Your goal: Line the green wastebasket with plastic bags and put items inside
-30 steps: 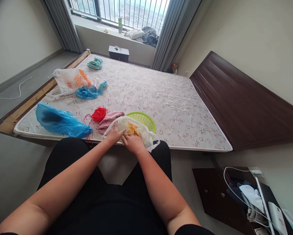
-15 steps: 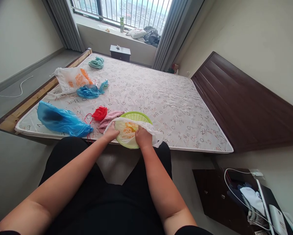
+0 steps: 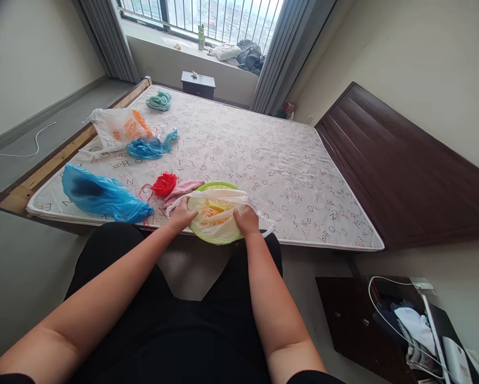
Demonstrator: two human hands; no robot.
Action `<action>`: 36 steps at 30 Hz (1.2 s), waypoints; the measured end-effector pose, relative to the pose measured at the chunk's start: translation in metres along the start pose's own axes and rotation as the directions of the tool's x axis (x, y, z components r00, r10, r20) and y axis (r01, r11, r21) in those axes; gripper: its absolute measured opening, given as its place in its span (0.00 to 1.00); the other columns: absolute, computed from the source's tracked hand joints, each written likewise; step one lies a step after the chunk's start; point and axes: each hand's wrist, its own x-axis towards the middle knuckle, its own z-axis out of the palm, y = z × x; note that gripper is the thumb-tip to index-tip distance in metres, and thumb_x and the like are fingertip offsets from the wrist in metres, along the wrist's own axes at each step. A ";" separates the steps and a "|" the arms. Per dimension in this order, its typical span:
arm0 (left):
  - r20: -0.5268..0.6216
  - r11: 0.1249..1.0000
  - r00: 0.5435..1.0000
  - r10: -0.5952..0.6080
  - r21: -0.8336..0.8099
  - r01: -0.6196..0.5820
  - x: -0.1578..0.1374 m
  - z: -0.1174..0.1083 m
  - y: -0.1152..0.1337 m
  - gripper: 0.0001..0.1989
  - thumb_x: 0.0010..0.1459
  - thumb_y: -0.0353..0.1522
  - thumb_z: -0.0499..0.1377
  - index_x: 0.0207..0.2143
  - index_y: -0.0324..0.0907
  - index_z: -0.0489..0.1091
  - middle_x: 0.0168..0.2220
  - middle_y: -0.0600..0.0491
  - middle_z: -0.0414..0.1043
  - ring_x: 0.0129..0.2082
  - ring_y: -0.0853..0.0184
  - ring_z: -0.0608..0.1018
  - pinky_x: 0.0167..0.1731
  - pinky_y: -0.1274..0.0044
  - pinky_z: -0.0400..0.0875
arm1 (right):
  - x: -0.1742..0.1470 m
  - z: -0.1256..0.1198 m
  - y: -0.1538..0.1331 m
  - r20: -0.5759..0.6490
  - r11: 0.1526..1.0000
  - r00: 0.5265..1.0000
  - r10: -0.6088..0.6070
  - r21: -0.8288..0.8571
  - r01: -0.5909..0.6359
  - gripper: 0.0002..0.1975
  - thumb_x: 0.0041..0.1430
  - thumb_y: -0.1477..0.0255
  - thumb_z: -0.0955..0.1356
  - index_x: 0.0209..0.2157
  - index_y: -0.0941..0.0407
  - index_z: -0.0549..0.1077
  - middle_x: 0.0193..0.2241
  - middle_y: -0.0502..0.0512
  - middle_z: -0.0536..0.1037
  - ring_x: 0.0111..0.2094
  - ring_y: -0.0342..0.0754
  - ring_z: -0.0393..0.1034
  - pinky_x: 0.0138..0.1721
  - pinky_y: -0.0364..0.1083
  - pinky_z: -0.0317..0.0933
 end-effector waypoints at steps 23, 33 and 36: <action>-0.083 0.947 0.944 0.320 0.036 -0.319 0.008 -0.025 -0.010 0.14 0.60 0.43 0.58 0.35 0.41 0.74 0.41 0.45 0.77 0.46 0.56 0.76 0.52 0.66 0.70 | 0.000 0.009 -0.009 -0.066 0.958 0.971 -0.228 0.163 0.236 0.18 0.62 0.61 0.63 0.44 0.56 0.77 0.43 0.62 0.80 0.47 0.56 0.72 0.52 0.53 0.64; 0.062 0.911 0.916 0.396 -0.153 -0.383 0.008 -0.020 -0.015 0.20 0.64 0.42 0.54 0.53 0.44 0.73 0.52 0.49 0.77 0.54 0.58 0.76 0.59 0.68 0.67 | -0.013 0.002 -0.023 0.143 0.945 0.935 -0.325 0.004 0.328 0.25 0.64 0.65 0.63 0.61 0.53 0.66 0.57 0.60 0.74 0.56 0.57 0.69 0.58 0.56 0.62; 0.060 0.930 0.940 0.335 -0.185 -0.319 0.006 -0.022 -0.011 0.19 0.62 0.44 0.56 0.49 0.43 0.74 0.49 0.48 0.78 0.50 0.58 0.77 0.55 0.68 0.69 | -0.014 0.005 -0.023 0.174 0.944 0.930 -0.324 0.000 0.329 0.27 0.64 0.64 0.63 0.64 0.53 0.64 0.59 0.59 0.72 0.58 0.57 0.68 0.60 0.55 0.61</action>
